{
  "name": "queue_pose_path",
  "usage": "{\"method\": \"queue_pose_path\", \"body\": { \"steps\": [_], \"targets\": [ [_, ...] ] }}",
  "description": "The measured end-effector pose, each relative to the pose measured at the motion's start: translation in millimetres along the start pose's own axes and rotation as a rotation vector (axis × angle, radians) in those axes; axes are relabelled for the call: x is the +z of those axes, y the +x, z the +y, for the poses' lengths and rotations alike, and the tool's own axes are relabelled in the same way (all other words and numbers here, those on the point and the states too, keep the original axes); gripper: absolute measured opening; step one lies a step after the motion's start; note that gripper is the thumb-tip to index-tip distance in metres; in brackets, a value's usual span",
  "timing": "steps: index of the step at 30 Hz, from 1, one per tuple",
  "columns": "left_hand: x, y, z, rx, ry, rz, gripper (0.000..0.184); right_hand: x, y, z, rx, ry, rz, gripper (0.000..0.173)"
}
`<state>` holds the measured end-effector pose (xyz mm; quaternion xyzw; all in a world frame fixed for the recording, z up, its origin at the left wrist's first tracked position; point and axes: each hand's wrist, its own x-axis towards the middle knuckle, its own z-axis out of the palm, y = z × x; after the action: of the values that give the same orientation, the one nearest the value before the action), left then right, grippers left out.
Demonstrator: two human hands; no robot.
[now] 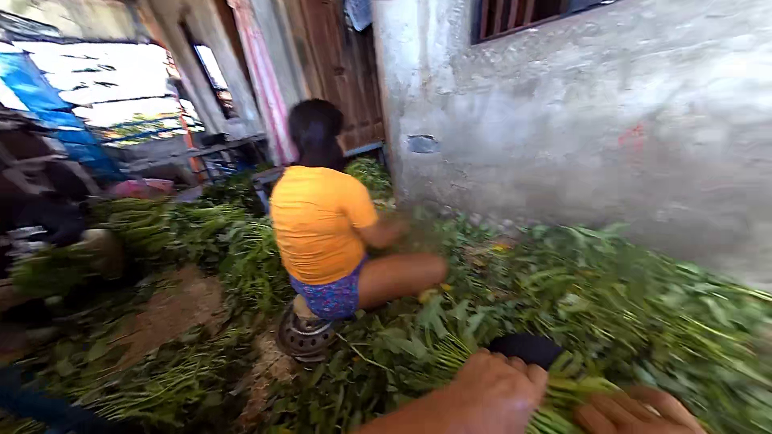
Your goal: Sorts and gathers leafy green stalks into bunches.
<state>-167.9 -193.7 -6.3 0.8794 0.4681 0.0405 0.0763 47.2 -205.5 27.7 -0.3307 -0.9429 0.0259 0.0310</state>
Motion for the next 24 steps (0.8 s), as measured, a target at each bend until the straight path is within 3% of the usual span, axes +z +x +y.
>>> {"method": "queue_pose_path", "body": {
  "steps": [3,5,7,10,11,15,19,22,24],
  "targets": [
    [-10,8,2,0.002,-0.057,-0.143,0.077,6,1,14,-0.015,-0.046,0.075,0.013],
    [-12,13,3,-0.006,-0.072,-0.191,0.076,0,3,20,0.038,0.09,-0.068,0.016],
    [-9,18,2,-0.011,-0.058,-0.192,0.073,-12,4,27,0.115,0.281,-0.23,0.025],
    [-8,24,3,-0.019,-0.041,-0.215,0.073,-9,-4,25,0.133,0.278,-0.189,0.041],
    [-8,26,3,-0.019,-0.035,-0.225,0.073,-7,-5,21,0.127,0.209,-0.153,0.045],
    [-9,34,1,-0.008,-0.02,-0.227,0.075,7,-7,15,0.088,-0.089,0.065,0.024],
    [-9,33,5,-0.033,0.022,-0.236,0.075,17,-10,32,0.071,-0.206,0.256,0.019],
    [0,22,1,-0.028,0.007,-0.133,0.08,53,-27,39,0.099,-0.219,0.477,0.041],
    [13,12,1,0.019,0.068,0.048,0.087,75,-39,40,0.108,-0.188,0.587,0.044]
  ]
}}
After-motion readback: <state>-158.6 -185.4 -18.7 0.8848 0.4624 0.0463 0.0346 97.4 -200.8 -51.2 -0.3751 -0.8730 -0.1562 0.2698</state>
